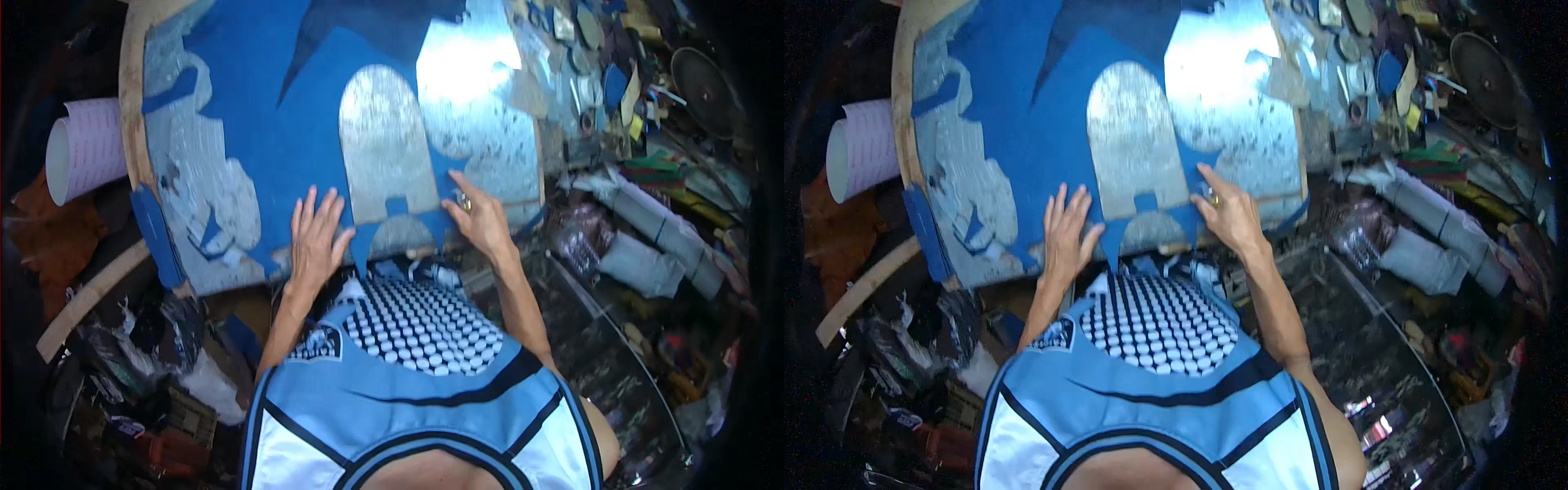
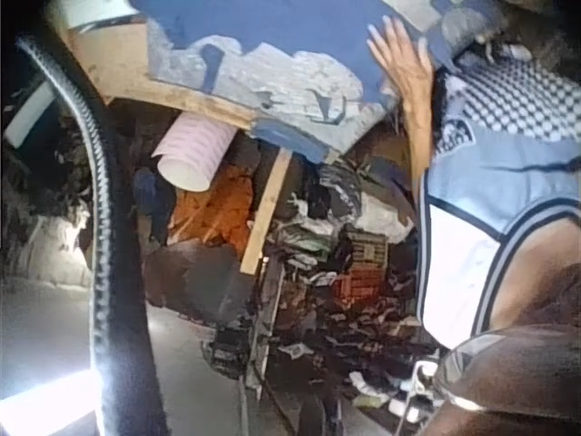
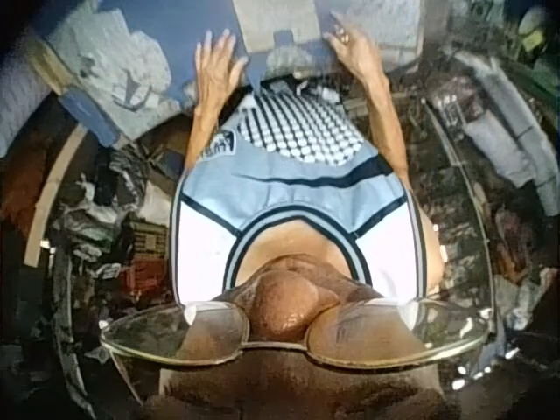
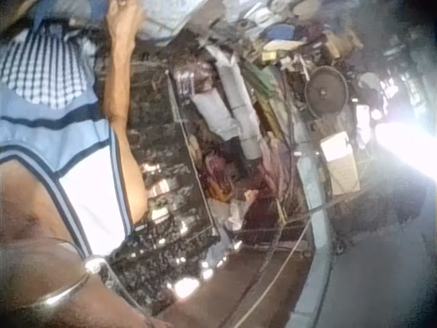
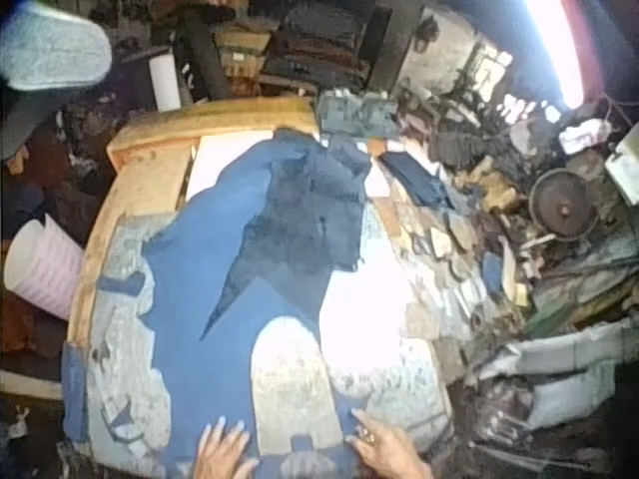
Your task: The person is marking leather sheets with a stencil and cutting out patterns using a small utility knife on a metal workbench.
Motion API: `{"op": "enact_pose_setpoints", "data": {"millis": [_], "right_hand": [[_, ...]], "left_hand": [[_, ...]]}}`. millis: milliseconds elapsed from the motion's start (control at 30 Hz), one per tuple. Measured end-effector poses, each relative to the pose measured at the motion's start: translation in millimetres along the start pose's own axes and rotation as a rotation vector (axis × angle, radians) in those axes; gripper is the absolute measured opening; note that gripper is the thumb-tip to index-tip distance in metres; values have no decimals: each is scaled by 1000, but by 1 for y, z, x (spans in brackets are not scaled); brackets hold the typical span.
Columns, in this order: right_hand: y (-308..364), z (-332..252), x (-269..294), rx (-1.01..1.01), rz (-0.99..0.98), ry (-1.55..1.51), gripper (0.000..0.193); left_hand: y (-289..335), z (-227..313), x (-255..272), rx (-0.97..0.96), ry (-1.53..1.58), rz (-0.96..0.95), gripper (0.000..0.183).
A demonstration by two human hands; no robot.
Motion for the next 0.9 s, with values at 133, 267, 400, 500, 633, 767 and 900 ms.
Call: {"op": "enact_pose_setpoints", "data": {"millis": [133,267,400,500,633,767,900], "right_hand": [[15,13,-9,53,82,54,49],[12,23,-12,80,21,118,46],[13,21,-12,173,36,106,44],[18,22,-14,215,66,103,43],[18,24,-18,209,21,152,47],[20,20,-18,185,-14,205,50],[21,15,-15,160,-30,179,52]], "left_hand": [[-6,1,-10,-21,9,33,49],[-4,1,-20,-70,5,33,49],[-2,5,-21,-81,20,77,50],[-3,7,-22,-70,35,136,45],[2,5,-23,-62,27,132,47],[5,1,-23,-50,59,102,49],[3,0,-23,-75,25,118,48]]}}
Point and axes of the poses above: each hand's wrist, its own y-axis away from the middle knuckle, its own x-axis out of the back of the hand, z = x × y, the point moved 4 cm from there along -y, towards the middle knuckle, and after that the axes turned 9 degrees about -y, right-handed, at the moved point
